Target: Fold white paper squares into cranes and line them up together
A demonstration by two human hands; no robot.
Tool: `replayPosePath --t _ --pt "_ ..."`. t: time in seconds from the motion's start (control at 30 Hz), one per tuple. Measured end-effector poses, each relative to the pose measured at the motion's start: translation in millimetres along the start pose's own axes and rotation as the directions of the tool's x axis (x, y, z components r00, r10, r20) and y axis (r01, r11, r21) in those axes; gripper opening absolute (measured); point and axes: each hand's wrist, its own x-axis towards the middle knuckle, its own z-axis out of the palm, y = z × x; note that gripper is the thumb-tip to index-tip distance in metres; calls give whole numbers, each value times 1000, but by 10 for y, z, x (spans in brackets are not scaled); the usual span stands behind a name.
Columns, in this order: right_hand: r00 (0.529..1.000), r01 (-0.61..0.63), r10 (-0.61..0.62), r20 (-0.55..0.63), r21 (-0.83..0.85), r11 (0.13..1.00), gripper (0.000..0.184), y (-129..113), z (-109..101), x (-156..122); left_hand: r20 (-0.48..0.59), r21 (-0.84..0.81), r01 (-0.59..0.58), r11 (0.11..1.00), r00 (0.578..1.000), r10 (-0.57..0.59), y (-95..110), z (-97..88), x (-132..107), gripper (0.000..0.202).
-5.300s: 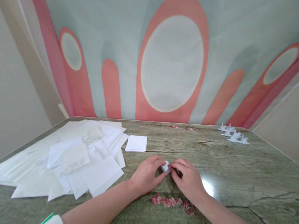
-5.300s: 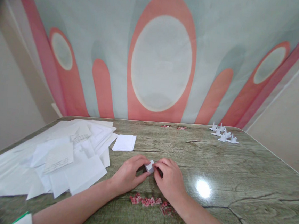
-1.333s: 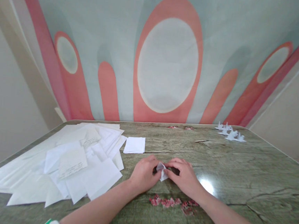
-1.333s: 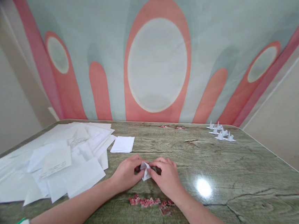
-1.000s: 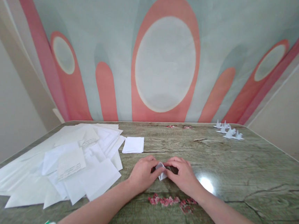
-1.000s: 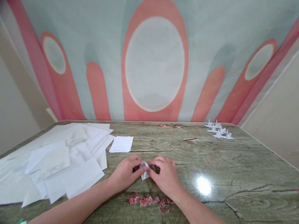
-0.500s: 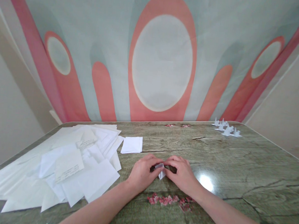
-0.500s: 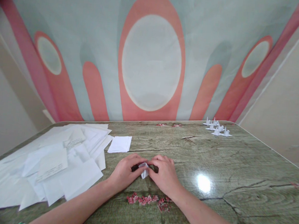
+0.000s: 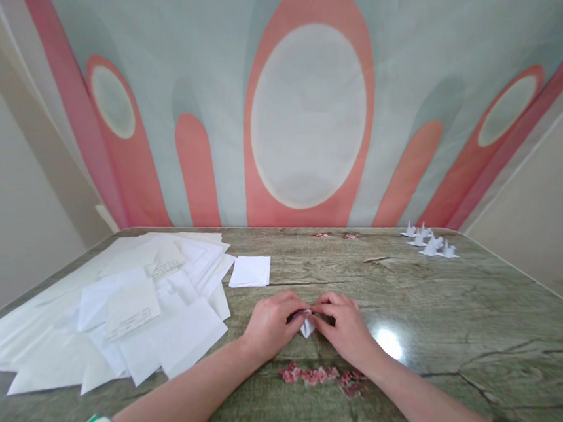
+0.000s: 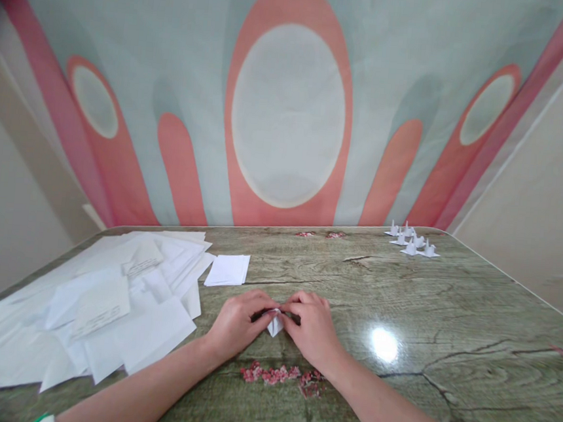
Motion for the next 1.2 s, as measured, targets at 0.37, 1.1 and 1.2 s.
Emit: replayPosePath --t 0.37,1.1,1.2 --pt "996 65 -69 -51 -71 995 10 -35 -5 -70 101 200 -110 974 991 91 27 -22 -38 17" --pt "983 154 -169 -67 -188 970 10 -52 -39 -89 77 202 -183 962 982 171 85 -41 -61 24" --pt "983 153 -169 -68 -196 969 11 -49 -37 -89 77 207 -189 960 981 177 88 -40 -61 25"
